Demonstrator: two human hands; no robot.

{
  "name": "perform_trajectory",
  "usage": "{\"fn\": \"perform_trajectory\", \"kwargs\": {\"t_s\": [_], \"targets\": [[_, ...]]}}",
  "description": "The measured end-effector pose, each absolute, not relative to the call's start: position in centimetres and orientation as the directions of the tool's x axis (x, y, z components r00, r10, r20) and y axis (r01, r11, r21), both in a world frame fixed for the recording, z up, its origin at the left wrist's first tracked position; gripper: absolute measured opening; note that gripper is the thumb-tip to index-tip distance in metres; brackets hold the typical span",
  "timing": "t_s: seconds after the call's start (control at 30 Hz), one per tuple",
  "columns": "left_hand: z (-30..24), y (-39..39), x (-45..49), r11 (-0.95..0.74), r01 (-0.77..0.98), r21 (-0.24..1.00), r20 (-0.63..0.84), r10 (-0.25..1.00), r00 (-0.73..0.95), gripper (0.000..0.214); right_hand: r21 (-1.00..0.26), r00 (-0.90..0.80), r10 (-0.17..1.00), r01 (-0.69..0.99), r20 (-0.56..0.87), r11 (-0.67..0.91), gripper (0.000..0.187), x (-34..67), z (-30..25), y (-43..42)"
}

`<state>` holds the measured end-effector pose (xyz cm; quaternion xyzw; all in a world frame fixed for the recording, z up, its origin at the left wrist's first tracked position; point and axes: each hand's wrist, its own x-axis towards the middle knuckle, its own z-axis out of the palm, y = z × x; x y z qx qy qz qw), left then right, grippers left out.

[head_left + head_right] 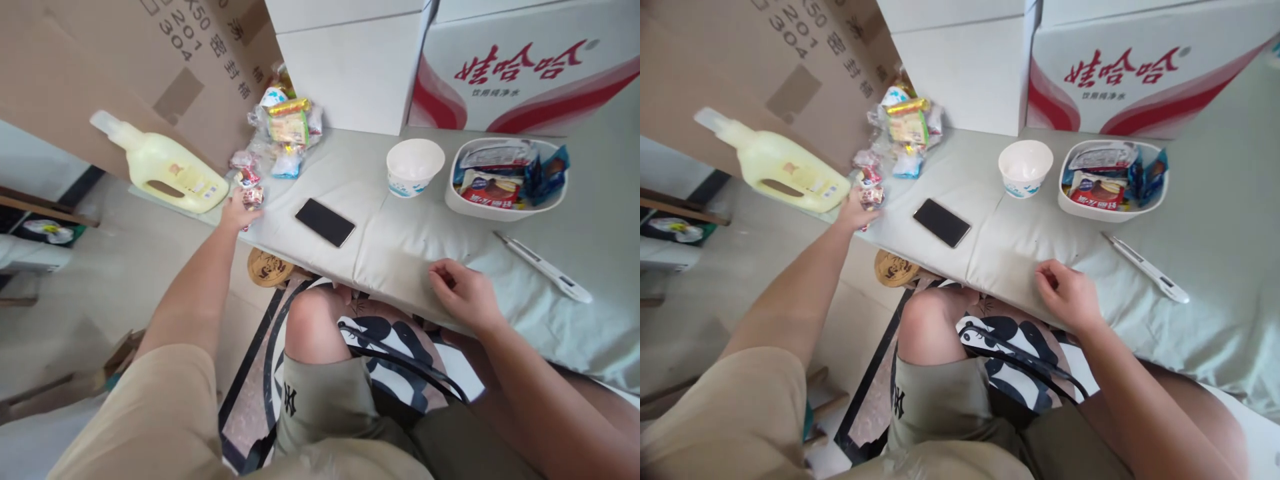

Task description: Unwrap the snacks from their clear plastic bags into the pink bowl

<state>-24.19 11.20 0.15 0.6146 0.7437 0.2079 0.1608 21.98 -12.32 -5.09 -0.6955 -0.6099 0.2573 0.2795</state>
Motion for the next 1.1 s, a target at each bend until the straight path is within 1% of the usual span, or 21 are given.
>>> {"fn": "perform_trajectory", "kwargs": {"t_s": [0.1, 0.17, 0.2, 0.23, 0.3, 0.33, 0.37, 0.4, 0.43, 0.5, 0.57, 0.6, 0.67, 0.73, 0.8, 0.87, 0.93, 1.0, 1.1], "targets": [[-0.6, 11.4, -25.3, 0.223, 0.873, 0.435, 0.023, 0.966, -0.259, 0.079, -0.67, 0.135, 0.991, 0.736, 0.01, -0.094, 0.021, 21.8, -5.4, -12.3], [0.1, 11.2, -26.0, 0.266, 0.851, 0.454, 0.024, 0.951, -0.31, 0.084, -0.669, 0.135, 0.991, 0.738, 0.02, -0.087, 0.02, 21.7, -5.4, -12.2], [0.7, 11.0, -26.2, 0.287, 0.818, 0.498, 0.031, 0.937, -0.348, 0.086, -0.673, 0.134, 0.991, 0.735, 0.026, -0.082, 0.019, 21.6, -5.4, -12.1], [1.5, 10.6, -26.1, 0.3, 0.765, 0.57, 0.037, 0.921, -0.389, 0.087, -0.681, 0.136, 0.99, 0.728, 0.032, -0.078, 0.019, 21.6, -5.4, -12.1], [3.3, 9.4, -25.0, 0.274, 0.582, 0.765, -0.002, 0.906, -0.424, 0.082, -0.707, 0.138, 0.99, 0.703, 0.04, -0.07, 0.018, 21.6, -5.3, -12.0], [4.2, 8.5, -23.8, 0.238, 0.458, 0.857, -0.041, 0.916, -0.399, 0.077, -0.726, 0.137, 0.99, 0.685, 0.043, -0.064, 0.018, 21.6, -5.3, -12.0], [4.9, 7.5, -22.2, 0.206, 0.32, 0.925, -0.103, 0.945, -0.312, 0.072, -0.747, 0.134, 0.99, 0.663, 0.045, -0.056, 0.018, 21.7, -5.3, -12.0], [5.3, 6.4, -20.2, 0.18, 0.188, 0.966, -0.147, 0.973, -0.175, 0.069, -0.768, 0.132, 0.99, 0.638, 0.048, -0.048, 0.018, 21.8, -5.2, -12.0], [5.5, 5.1, -17.8, 0.155, 0.069, 0.986, -0.153, 0.988, -0.038, 0.069, -0.79, 0.131, 0.99, 0.612, 0.05, -0.041, 0.017, 21.9, -5.2, -12.1], [4.9, 2.7, -12.1, 0.163, -0.113, 0.98, -0.138, 0.97, 0.2, 0.075, -0.834, 0.145, 0.988, 0.551, 0.049, -0.04, 0.017, 22.1, -5.0, -12.3], [3.1, 0.5, -6.0, 0.235, -0.22, 0.947, -0.14, 0.916, 0.377, 0.077, -0.882, 0.185, 0.982, 0.468, 0.043, -0.05, 0.019, 22.4, -4.9, -12.6], [1.9, -0.4, -2.9, 0.282, -0.249, 0.926, -0.144, 0.876, 0.46, 0.079, -0.912, 0.206, 0.978, 0.407, 0.041, -0.047, 0.022, 22.6, -4.9, -12.8], [-0.4, -1.8, 2.7, 0.355, -0.305, 0.884, -0.132, 0.815, 0.565, 0.077, -0.973, 0.218, 0.975, 0.229, 0.042, -0.009, 0.033, 23.0, -4.9, -13.1], [-2.5, -2.6, 7.3, 0.399, -0.329, 0.856, -0.115, 0.767, 0.631, 0.075, -0.999, 0.184, 0.982, 0.028, 0.029, 0.025, 0.049, 23.5, -5.1, -13.2], [-3.9, -2.7, 10.5, 0.396, -0.324, 0.859, -0.093, 0.744, 0.662, 0.074, -0.996, 0.198, 0.98, -0.093, -0.031, -0.013, 0.062, 24.2, -5.3, -12.9], [-4.8, -2.2, 12.4, 0.343, -0.303, 0.889, -0.068, 0.754, 0.653, 0.073, -0.987, 0.276, 0.951, -0.116, -0.14, -0.112, 0.064, 25.0, -5.4, -12.4], [-5.3, -1.6, 13.2, 0.311, -0.272, 0.911, -0.08, 0.78, 0.62, 0.073, -0.979, 0.376, 0.904, -0.094, -0.202, -0.18, 0.062, 25.7, -5.4, -11.7], [-5.6, -1.2, 13.5, 0.34, -0.233, 0.911, -0.141, 0.787, 0.6, 0.073, -0.983, 0.453, 0.873, -0.065, -0.182, -0.171, 0.058, 26.2, -5.2, -10.8], [-6.0, -0.9, 13.8, 0.376, -0.167, 0.911, -0.208, 0.771, 0.601, 0.079, -0.991, 0.517, 0.851, 0.032, -0.095, -0.13, 0.054, 26.4, -4.7, -9.3]]}}
